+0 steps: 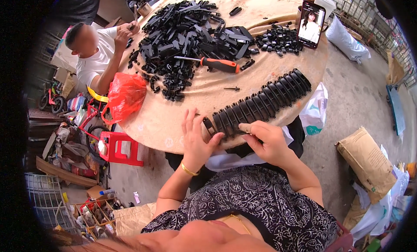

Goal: The person assembles small black components into units by hand, using a screwdriver and a metal rod.

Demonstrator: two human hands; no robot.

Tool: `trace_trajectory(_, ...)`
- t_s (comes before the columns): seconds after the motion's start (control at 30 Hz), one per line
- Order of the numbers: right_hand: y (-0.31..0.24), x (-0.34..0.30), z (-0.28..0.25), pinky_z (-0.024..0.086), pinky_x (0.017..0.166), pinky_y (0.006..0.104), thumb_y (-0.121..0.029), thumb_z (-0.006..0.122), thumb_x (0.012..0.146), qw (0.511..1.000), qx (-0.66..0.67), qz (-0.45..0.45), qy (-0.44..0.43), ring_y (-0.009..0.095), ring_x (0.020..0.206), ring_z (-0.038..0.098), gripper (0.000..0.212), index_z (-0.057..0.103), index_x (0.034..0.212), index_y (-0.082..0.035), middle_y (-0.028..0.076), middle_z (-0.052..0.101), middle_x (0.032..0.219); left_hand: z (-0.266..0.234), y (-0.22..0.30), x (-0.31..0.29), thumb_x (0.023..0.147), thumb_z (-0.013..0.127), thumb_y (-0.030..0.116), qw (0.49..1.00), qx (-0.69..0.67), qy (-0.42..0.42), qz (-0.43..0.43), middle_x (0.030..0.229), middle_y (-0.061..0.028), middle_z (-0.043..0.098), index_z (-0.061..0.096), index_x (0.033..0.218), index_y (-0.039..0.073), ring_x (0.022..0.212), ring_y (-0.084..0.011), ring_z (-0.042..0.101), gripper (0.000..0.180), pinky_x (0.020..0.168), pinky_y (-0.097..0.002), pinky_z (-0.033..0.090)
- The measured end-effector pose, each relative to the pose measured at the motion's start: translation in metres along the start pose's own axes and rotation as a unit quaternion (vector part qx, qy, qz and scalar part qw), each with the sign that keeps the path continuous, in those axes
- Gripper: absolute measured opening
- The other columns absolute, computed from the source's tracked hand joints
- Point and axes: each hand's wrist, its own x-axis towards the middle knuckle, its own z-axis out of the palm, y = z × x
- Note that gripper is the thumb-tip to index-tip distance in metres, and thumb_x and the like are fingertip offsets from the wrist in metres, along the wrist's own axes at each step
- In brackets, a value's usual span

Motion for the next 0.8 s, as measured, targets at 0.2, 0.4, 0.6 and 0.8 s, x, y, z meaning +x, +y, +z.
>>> trace_trajectory(0.2,-0.007,0.015,0.035,0.041,0.047,0.0286,-0.004,0.064,0.073,0.998,0.025,-0.056,0.02,0.021,0.054,0.053,0.02,0.059,0.092,0.0,0.01,0.055,0.068,0.008,0.01,-0.017,0.08,0.061,0.008,0.84,-0.521,0.096,-0.119,0.095,-0.0135,0.052,0.033,0.112,0.001,0.087,-0.0202,0.055,0.044,0.074,-0.0281,0.046)
trace_trajectory(0.4,-0.017,0.031,0.058,0.04,0.044,0.0289,-0.004,0.065,0.072,0.992,0.06,-0.106,0.014,0.021,0.05,0.052,0.015,0.057,0.085,-0.001,0.009,0.053,0.065,-0.009,0.009,0.005,0.094,0.036,0.032,0.704,-0.668,0.029,-0.238,0.075,0.0003,0.048,0.047,0.108,0.004,0.062,-0.0059,0.045,0.033,0.054,-0.0183,0.038)
trace_trajectory(0.6,-0.018,0.027,0.064,0.042,0.045,0.031,-0.003,0.064,0.069,0.992,-0.018,-0.112,0.045,0.024,0.053,0.053,0.019,0.056,0.087,-0.002,0.009,0.053,0.066,-0.01,0.015,0.005,0.093,0.035,0.036,0.574,-0.744,0.012,-0.343,0.078,0.0004,0.053,0.053,0.102,0.004,0.06,-0.0057,0.047,0.038,0.049,-0.0191,0.039)
trace_trajectory(0.8,-0.028,0.025,0.059,0.044,0.049,0.0329,-0.005,0.064,0.069,0.99,-0.081,-0.113,0.011,0.025,0.057,0.054,0.019,0.054,0.085,-0.002,0.009,0.052,0.066,-0.003,0.022,-0.002,0.094,0.037,0.028,0.638,-0.71,0.035,-0.296,0.082,0.0003,0.047,0.05,0.102,0.005,0.065,-0.0062,0.044,0.028,0.057,-0.0188,0.038)
